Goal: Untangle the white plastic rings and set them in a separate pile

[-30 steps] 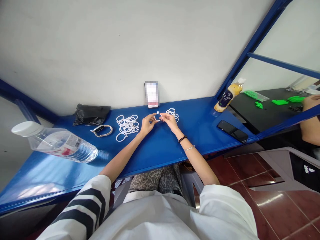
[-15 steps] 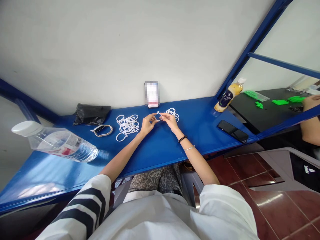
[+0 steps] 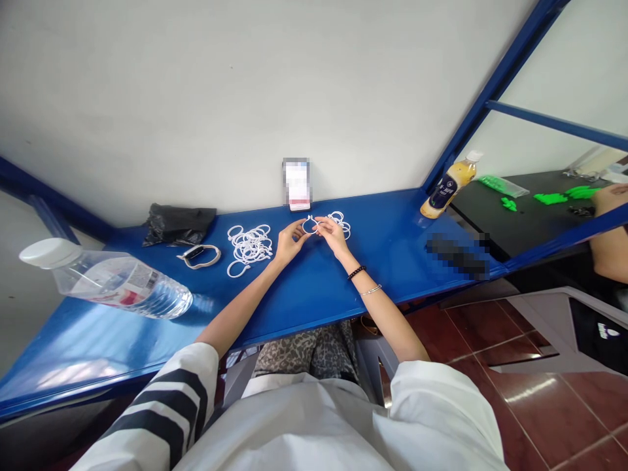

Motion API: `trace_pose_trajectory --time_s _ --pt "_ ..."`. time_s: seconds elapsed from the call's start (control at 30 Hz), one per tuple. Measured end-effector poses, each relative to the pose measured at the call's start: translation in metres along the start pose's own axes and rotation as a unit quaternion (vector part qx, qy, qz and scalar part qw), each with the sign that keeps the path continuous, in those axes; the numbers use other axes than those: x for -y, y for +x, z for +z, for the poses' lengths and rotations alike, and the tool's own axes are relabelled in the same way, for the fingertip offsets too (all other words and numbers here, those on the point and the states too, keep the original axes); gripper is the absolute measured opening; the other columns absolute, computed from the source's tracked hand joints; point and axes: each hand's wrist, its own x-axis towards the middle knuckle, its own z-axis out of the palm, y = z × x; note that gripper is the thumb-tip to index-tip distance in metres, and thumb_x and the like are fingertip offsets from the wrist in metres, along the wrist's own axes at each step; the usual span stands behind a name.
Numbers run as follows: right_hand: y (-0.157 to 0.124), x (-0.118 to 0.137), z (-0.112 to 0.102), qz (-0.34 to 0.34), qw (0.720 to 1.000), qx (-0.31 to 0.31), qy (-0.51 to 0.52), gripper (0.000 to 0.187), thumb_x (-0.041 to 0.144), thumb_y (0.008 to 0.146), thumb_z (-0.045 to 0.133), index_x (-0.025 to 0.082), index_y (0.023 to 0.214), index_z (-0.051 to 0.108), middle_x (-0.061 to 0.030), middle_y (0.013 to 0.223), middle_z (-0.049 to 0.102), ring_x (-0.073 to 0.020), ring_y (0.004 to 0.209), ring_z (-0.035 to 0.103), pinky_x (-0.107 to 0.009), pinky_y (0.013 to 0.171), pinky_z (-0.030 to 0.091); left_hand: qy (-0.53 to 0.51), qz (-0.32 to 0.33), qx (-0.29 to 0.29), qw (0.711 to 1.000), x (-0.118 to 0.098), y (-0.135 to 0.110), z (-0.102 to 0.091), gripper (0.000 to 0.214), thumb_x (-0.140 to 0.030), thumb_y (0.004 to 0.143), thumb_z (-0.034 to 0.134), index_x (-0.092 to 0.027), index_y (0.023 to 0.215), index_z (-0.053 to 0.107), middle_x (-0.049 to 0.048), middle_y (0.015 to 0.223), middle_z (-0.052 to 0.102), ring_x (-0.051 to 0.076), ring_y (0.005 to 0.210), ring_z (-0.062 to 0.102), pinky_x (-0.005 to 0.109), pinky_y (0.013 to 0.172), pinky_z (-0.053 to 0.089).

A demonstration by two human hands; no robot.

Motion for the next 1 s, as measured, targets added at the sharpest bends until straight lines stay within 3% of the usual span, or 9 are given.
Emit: trace_pose_trajectory --time_s 0.63,1.0 --pt "0.0021 -0.0048 -0.0033 -0.018 1.000 0.016 0.003 0.044 0.053 0.069 0.075 0.022 0.100 0.074 -0.0064 0.090 0.075 -0.0242 0.092 0.069 -0.039 0.085 0.056 0.037 0.053 0.006 0.998 0.0028 -0.0003 -0.0009 0.030 -0.026 0.082 0.069 -0.016 0.110 0.065 0.0035 0.079 0.068 0.012 0.062 0.061 0.026 0.063 0.055" --pt "0.0032 -0.0060 -0.0044 -0.024 0.999 0.025 -0.013 0.044 0.053 0.071 0.073 0.022 0.102 0.073 -0.0071 0.091 0.073 -0.0243 0.092 0.068 -0.040 0.085 0.055 0.044 0.037 0.019 0.998 0.0012 -0.0005 -0.0014 0.031 -0.022 0.081 0.069 -0.016 0.110 0.063 0.0009 0.075 0.066 0.011 0.060 0.059 0.024 0.062 0.053"
